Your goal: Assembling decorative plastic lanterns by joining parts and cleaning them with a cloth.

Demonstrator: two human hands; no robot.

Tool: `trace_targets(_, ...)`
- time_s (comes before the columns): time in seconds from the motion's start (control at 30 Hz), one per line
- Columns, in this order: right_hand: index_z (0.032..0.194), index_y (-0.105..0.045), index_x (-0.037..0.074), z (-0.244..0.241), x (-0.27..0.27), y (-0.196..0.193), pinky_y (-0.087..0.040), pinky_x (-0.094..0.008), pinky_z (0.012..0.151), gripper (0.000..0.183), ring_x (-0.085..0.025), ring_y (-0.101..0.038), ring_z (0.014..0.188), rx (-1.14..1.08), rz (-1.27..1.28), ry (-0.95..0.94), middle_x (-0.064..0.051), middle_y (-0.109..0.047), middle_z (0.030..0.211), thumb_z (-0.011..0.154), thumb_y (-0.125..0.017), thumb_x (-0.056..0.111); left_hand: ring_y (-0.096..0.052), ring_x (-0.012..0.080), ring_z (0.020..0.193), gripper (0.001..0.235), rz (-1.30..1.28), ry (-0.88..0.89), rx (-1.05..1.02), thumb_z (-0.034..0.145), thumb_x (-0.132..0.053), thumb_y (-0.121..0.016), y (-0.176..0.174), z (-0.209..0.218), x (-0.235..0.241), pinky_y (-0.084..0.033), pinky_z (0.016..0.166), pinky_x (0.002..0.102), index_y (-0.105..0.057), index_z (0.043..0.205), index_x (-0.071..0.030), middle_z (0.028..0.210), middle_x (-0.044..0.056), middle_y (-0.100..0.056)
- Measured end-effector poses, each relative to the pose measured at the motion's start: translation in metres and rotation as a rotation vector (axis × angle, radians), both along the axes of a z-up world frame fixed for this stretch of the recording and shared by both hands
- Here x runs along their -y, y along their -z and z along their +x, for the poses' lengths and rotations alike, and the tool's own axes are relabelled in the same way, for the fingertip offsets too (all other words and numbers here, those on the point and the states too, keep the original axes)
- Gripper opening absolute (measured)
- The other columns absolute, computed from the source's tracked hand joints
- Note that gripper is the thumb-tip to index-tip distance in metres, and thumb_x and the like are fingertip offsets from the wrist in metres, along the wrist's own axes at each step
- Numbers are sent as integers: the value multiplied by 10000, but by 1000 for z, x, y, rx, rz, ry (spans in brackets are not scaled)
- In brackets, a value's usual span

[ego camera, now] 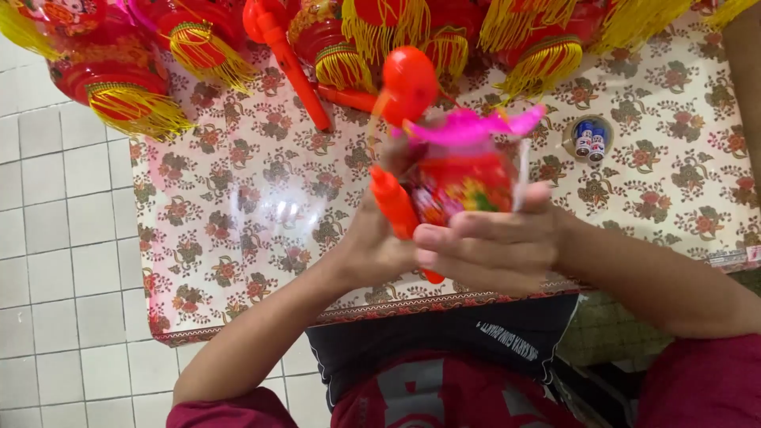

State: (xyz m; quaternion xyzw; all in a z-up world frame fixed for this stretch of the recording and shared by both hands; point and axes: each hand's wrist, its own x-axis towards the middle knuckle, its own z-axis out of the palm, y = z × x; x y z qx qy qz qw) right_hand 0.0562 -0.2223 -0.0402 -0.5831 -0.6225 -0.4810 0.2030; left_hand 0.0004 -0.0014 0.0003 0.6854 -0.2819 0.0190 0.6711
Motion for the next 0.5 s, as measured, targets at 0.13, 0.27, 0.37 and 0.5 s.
trace_targets(0.13, 1360, -687, 75, 14, -4, -16, 85, -566, 1297, 670, -331, -281, 1476, 97, -55, 17, -204, -562, 1432, 1189, -284, 581, -525, 325, 1355, 835, -105, -46, -163, 863, -418, -719, -2, 0, 8, -457, 1226, 472, -275, 1493, -98, 1444, 183, -491)
trace_targets(0.27, 1085, -840, 202, 7, -15, -28, 125, -594, 1274, 277, -363, -335, 1426, -150, 73, -73, -124, -721, 1261, 993, -581, 239, -569, 356, 1305, 819, 18, 39, -142, 843, -385, -704, -23, 1, 2, -482, 1178, 501, -283, 1455, -39, 1382, 210, -537)
trace_targets(0.37, 1246, -703, 145, 3, -9, -42, -77, -499, 1311, 185, -283, -338, 1475, -255, -5, -203, -135, -644, 1348, 1082, -617, 139, -485, 308, 1483, 869, -208, 89, -133, 894, -427, -791, -7, -1, 4, -429, 1320, 467, -295, 1554, -158, 1609, 146, -399)
trace_targets(0.5, 1271, -693, 167, 5, -22, -38, -110, -516, 1309, 211, -269, -445, 1397, -158, 13, -145, -101, -684, 1322, 1069, -669, 113, -454, 289, 1446, 897, -347, -52, -308, 869, -317, -809, 13, 1, 9, -440, 1247, 464, -276, 1573, -158, 1565, 146, -419)
